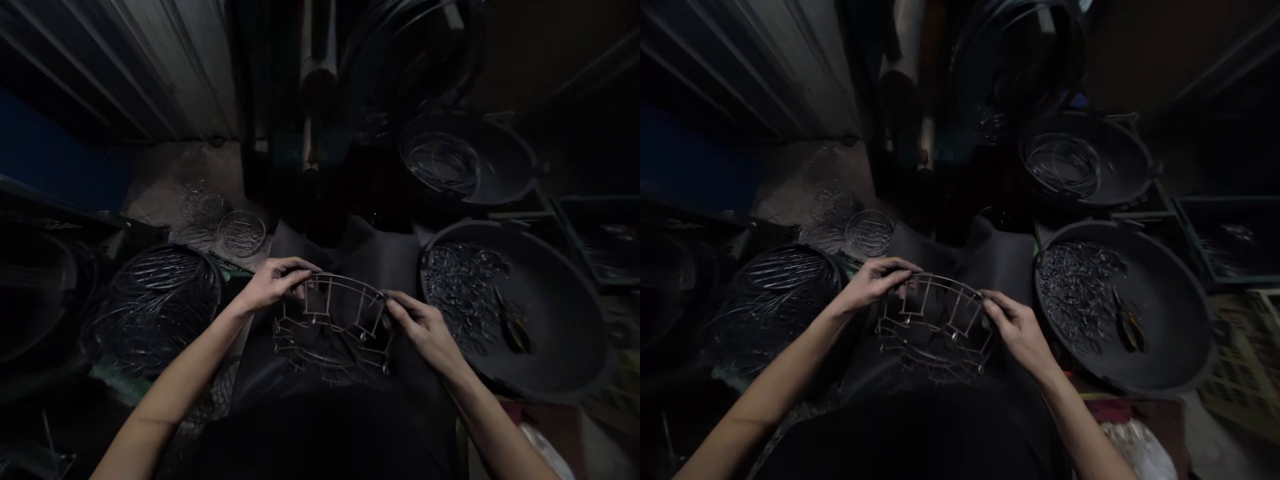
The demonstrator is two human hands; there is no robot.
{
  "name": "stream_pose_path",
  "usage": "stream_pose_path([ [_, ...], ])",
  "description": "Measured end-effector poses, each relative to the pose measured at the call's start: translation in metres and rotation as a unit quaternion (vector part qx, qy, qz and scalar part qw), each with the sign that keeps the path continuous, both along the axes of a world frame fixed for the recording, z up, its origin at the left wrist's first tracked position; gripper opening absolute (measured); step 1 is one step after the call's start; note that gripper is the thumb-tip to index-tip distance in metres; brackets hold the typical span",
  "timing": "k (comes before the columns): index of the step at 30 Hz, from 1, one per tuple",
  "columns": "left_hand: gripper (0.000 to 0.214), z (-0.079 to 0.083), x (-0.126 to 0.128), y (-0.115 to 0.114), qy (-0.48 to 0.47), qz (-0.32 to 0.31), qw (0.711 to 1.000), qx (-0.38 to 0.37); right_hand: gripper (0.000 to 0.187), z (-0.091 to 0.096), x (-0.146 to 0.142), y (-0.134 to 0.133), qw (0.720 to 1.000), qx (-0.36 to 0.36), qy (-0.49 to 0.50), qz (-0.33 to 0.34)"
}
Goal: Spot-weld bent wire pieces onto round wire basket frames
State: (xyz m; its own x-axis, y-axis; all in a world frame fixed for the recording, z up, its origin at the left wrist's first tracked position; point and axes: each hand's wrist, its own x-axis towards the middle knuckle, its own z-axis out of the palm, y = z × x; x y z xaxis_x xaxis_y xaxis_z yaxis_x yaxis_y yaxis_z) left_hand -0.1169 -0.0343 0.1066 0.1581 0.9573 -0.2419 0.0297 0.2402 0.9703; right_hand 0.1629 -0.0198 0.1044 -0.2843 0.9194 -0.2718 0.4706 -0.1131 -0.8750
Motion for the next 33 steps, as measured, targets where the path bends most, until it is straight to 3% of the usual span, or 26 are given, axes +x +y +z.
stream_pose_path([
  [3,0.032,0.002,-0.004,0.004,0.005,-0.015,0.999,-0.032,0.041,0.000,-0.005,0.004,0.999,-0.009,0.027,0.017],
  [7,0.027,-0.003,-0.006,0.005,0.048,-0.015,0.999,-0.006,0.040,0.001,-0.011,0.012,0.999,-0.006,0.040,0.036],
  [10,0.030,-0.013,-0.018,0.003,0.037,0.042,0.998,0.006,0.042,-0.004,-0.006,0.028,0.995,0.034,0.032,0.083],
  [13,0.033,-0.031,-0.038,0.003,-0.011,0.140,0.990,0.013,0.055,-0.016,0.005,0.045,0.994,0.072,0.036,0.078],
  [17,0.036,-0.053,-0.060,-0.001,-0.071,0.226,0.972,-0.006,0.062,-0.032,-0.002,0.048,0.990,0.010,0.067,0.121],
  [22,0.040,-0.057,-0.066,-0.013,-0.064,0.237,0.969,-0.001,0.066,-0.030,-0.033,0.040,0.987,-0.021,0.088,0.132],
  [27,0.039,-0.054,-0.068,-0.024,-0.070,0.238,0.969,-0.002,0.052,-0.022,-0.040,0.044,0.984,0.003,0.083,0.159],
  [33,0.037,-0.064,-0.070,-0.032,-0.074,0.247,0.966,0.010,0.050,-0.029,-0.045,0.040,0.987,-0.027,0.116,0.110],
])
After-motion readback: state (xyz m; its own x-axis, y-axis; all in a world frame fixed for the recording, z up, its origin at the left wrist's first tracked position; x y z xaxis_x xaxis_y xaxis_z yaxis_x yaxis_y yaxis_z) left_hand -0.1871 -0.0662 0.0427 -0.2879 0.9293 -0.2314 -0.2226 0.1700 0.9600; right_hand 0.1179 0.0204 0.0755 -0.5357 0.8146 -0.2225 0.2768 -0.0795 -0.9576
